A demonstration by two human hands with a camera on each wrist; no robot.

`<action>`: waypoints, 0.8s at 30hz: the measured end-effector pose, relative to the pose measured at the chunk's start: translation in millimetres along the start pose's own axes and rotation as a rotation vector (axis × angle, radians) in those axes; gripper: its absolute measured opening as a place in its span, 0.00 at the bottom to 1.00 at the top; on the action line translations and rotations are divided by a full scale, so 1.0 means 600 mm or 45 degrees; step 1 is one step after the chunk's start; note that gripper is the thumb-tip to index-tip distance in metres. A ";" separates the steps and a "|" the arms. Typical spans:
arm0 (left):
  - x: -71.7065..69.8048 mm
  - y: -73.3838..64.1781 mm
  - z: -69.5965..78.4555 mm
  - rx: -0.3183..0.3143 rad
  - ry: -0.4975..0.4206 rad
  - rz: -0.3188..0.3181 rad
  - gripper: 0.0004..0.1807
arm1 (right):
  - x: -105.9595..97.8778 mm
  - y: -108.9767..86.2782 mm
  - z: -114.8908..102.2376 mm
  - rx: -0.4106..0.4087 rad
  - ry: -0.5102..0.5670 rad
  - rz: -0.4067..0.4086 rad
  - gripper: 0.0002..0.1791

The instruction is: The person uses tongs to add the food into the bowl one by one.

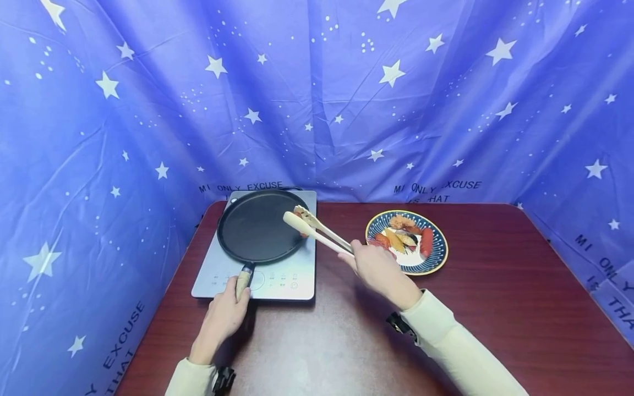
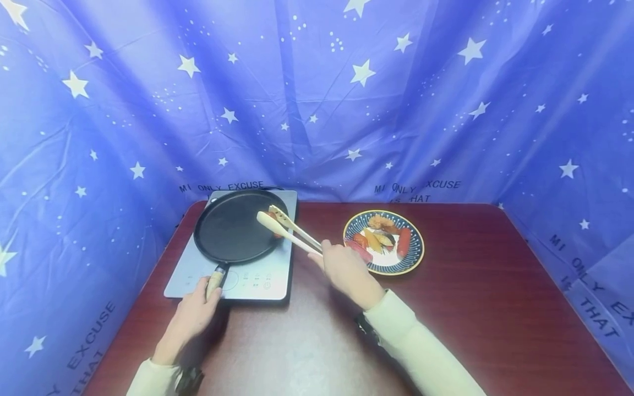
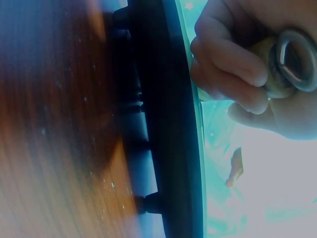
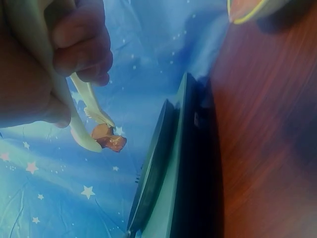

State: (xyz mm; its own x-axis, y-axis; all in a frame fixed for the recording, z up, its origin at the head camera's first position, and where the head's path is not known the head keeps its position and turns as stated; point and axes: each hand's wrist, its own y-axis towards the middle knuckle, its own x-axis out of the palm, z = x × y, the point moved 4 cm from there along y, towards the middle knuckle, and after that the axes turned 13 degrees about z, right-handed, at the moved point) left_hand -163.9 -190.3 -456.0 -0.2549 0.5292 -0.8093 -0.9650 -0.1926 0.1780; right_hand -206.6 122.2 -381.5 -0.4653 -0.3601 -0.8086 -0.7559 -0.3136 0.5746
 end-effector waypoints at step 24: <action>0.003 0.003 -0.004 -0.011 -0.029 -0.006 0.24 | 0.091 0.042 -0.065 0.078 0.067 -0.309 0.22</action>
State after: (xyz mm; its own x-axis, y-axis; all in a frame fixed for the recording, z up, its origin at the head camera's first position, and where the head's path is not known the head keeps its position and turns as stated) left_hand -165.9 -191.4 -458.3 -0.2515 0.5492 -0.7969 -0.9657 -0.1970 0.1690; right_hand -233.1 60.7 -406.0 -0.2435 -0.3266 -0.9132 -0.8696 -0.3434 0.3547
